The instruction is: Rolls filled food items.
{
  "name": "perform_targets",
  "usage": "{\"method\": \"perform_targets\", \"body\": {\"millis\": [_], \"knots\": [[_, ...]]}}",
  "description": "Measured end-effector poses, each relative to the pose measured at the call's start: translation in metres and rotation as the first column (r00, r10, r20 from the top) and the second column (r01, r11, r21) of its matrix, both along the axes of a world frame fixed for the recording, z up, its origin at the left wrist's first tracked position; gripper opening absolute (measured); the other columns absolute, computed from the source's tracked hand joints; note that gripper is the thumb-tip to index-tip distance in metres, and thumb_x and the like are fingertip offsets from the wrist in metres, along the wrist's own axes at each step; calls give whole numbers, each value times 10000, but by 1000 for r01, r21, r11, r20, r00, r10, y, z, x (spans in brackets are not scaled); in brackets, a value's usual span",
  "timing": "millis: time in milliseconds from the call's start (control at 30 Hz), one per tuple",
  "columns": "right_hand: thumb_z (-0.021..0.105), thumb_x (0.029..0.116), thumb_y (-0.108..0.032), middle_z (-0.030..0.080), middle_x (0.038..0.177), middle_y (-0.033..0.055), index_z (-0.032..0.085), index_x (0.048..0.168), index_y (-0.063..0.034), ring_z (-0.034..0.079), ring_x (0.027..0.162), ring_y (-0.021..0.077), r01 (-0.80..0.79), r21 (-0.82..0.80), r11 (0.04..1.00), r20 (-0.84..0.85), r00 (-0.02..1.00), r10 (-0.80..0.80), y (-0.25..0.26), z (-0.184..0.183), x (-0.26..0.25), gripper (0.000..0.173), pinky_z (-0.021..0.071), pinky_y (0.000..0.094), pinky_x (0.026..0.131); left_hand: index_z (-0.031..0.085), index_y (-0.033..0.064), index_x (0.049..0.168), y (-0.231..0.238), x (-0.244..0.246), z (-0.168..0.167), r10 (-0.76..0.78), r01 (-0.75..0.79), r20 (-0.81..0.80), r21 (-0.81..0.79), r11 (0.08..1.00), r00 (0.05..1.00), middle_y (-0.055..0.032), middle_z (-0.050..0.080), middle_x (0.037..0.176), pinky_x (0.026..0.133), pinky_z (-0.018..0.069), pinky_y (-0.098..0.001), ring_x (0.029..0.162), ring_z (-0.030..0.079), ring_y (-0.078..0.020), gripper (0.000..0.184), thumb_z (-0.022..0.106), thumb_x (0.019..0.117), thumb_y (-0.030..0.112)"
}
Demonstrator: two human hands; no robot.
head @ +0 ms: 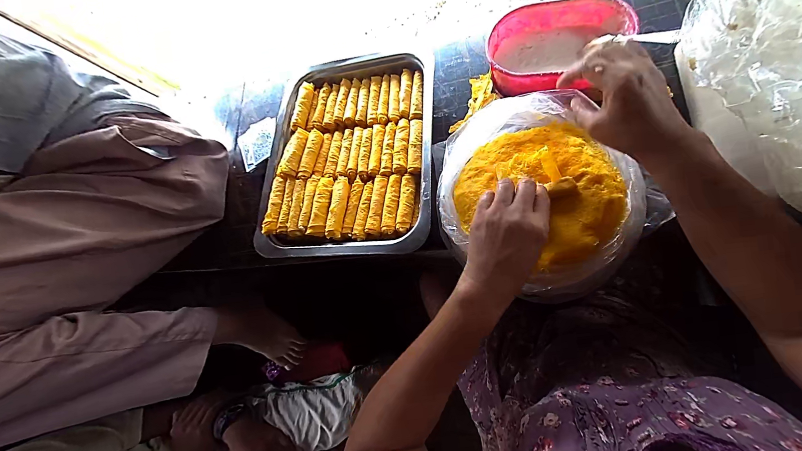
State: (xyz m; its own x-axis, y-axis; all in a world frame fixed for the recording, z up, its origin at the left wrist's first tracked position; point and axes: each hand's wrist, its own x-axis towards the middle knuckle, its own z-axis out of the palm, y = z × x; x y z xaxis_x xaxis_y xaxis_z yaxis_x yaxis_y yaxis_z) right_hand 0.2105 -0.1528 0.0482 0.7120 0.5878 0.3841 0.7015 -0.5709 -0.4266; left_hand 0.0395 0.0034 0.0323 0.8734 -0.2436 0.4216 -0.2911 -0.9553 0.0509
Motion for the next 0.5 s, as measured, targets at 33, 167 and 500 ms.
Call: {"method": "perform_targets", "body": {"millis": [33,167,500], "knots": [[613,887,2,606,1284,323,694,1213,29,508,1287,527,72,-71,995,5,997,-72,5,2,10,337,399,658,1031,765,17,1083,-3,-2,-2,26,-26,21,18,999,999,-144,729,1022,733,542,-393,947,692,-305,230,611,920,-33],[690,855,-15,398,1542,336,634,1346,18,190,1513,543,224,-462,858,-169,928,-333,29,10,40,495,125,792,1137,760,18,1131,-5,-4,-3,61,-62,26,32,998,998,-144,740,1055,781,558,-394,975,705,-306,272,616,910,-49],[615,818,82,505,1441,306,654,1121,64,249,1505,500,229,-202,952,-129,958,-257,25,15,30,306,121,790,1133,744,42,1194,-6,-15,-7,92,-91,24,-20,996,996,-142,740,1113,898,556,-410,1048,702,-307,309,603,929,-29]]}}
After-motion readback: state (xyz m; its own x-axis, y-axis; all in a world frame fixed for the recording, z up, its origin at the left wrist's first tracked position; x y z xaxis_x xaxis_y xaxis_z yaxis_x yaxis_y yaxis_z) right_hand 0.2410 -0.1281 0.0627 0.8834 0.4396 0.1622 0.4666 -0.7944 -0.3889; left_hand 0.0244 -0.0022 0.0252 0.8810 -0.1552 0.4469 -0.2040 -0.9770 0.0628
